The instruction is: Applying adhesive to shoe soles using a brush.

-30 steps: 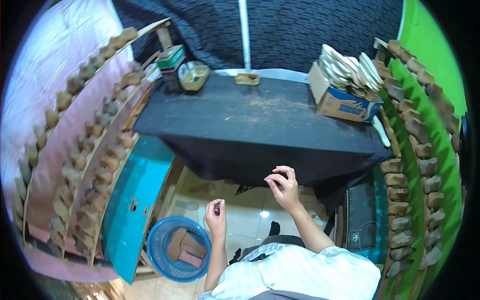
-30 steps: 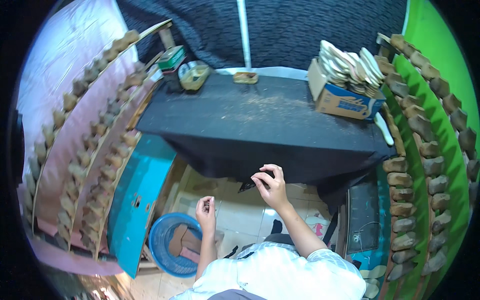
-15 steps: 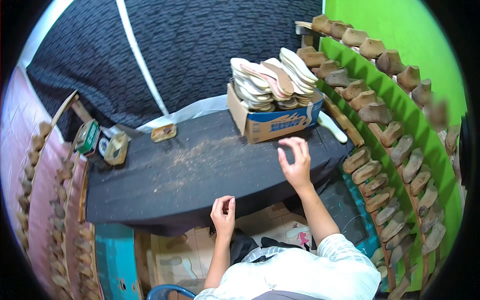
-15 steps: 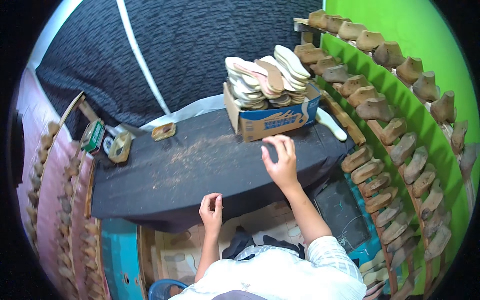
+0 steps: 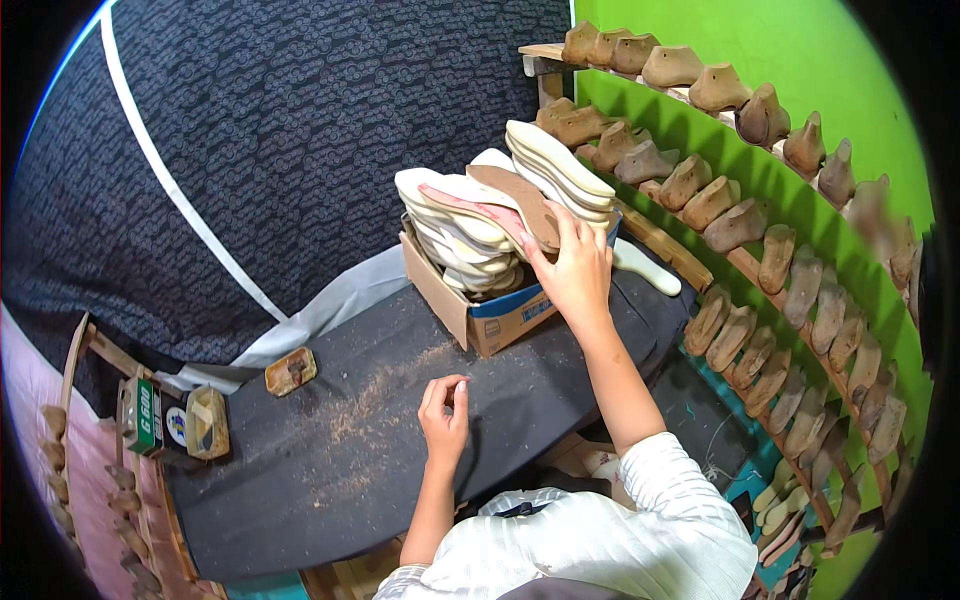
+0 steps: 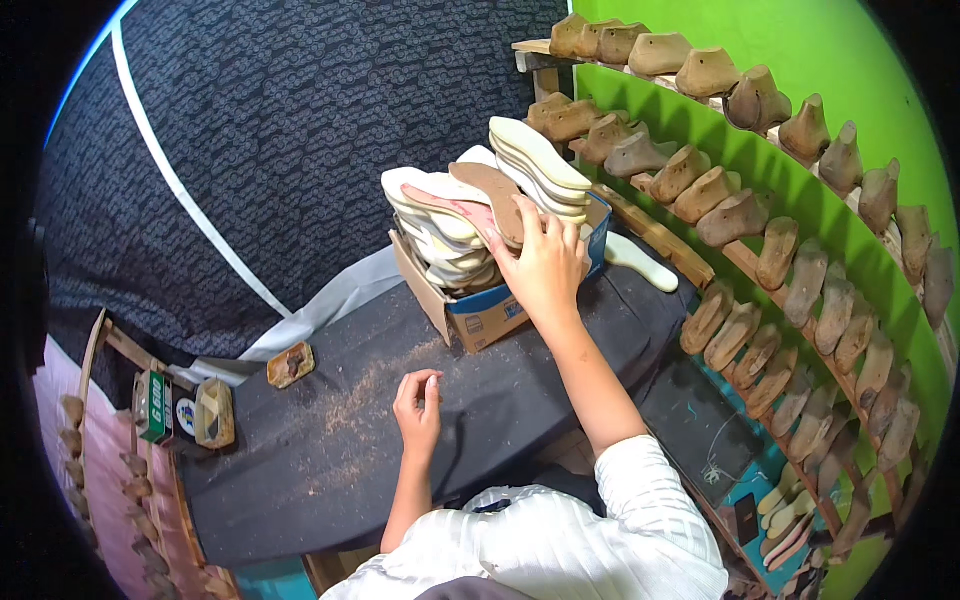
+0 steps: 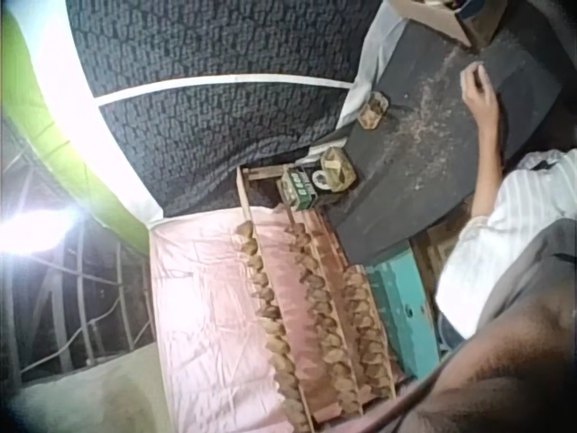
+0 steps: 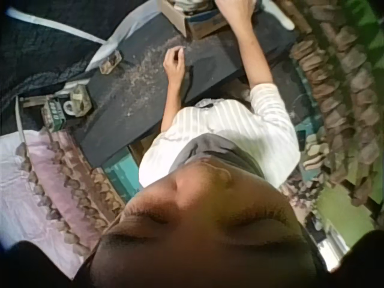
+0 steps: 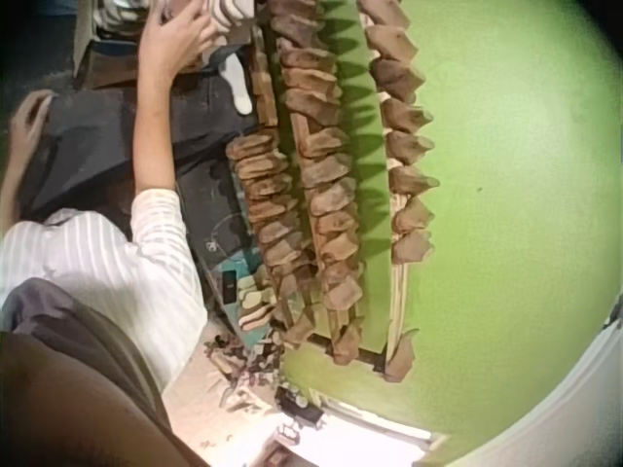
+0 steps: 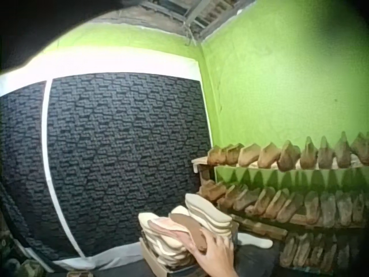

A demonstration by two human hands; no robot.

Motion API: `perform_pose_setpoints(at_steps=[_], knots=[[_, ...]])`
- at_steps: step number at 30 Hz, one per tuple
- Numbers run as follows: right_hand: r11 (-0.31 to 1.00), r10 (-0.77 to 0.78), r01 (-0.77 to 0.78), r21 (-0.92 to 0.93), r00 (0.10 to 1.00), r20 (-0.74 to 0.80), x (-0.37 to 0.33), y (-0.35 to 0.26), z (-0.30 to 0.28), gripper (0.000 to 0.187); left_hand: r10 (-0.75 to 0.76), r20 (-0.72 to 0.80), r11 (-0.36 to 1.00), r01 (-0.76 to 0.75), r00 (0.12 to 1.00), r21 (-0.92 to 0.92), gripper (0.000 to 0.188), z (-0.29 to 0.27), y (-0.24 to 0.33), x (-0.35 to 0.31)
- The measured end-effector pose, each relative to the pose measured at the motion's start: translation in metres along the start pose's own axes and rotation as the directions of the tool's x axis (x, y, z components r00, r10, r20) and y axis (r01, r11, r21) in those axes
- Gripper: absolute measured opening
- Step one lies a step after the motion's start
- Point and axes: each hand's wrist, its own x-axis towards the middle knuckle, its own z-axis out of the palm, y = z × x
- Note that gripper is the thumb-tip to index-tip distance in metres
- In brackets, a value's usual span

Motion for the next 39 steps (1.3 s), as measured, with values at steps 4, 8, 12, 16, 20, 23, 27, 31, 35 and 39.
perform_pose_setpoints(at_steps=[4,8,12,16,20,23,27,31,35,39], knots=[[1.0,-0.012,0.013,0.024,0.999,-0.037,0.006,0.003,0.012,0.049,0.031,0.045,1.0,-0.031,0.998,-0.004,0.009,-0.002,-0.008,0.016],[0.978,-0.087,0.111,0.177,0.986,-0.139,0.007,0.006,0.024,0.052,-0.025,0.034,0.999,0.026,0.999,-0.035,0.01,-0.004,-0.013,0.013],[0.969,-0.071,0.099,0.228,0.99,-0.124,0.008,0.007,0.021,0.05,-0.081,0.01,0.996,0.081,0.997,-0.039,0.01,-0.005,-0.022,-0.003],[0.954,-0.069,0.108,0.28,0.987,-0.144,0.004,-0.005,0.009,0.042,-0.13,-0.014,0.991,0.13,0.991,-0.02,0.01,-0.01,-0.021,-0.022],[0.906,-0.179,0.237,0.352,0.966,-0.188,-0.01,-0.019,-0.008,0.044,-0.183,-0.033,0.983,0.182,0.982,-0.032,0.01,-0.014,-0.015,-0.044],[0.854,-0.296,0.356,0.38,0.932,-0.208,-0.033,-0.02,-0.012,0.051,-0.218,-0.041,0.975,0.216,0.975,-0.05,0.009,-0.02,-0.011,-0.056],[0.743,-0.385,0.435,0.509,0.899,-0.207,-0.076,-0.028,-0.01,0.057,-0.284,0.013,0.942,0.281,0.959,-0.186,0.015,-0.043,-0.009,-0.066],[0.628,-0.57,0.523,0.576,0.813,-0.118,-0.128,-0.04,0.009,0.07,-0.228,0.13,0.761,0.26,0.965,-0.595,0.052,-0.07,-0.004,-0.063],[0.515,-0.69,0.435,0.738,0.722,0.055,-0.185,-0.074,0.031,0.07,-0.44,-0.029,0.501,0.218,0.898,-0.838,0.081,-0.098,0.005,-0.056],[0.514,-0.698,0.321,0.795,0.695,0.171,-0.227,-0.116,0.054,0.069,-0.372,0.003,0.421,0.172,0.928,-0.891,0.082,-0.144,0.003,-0.048]])
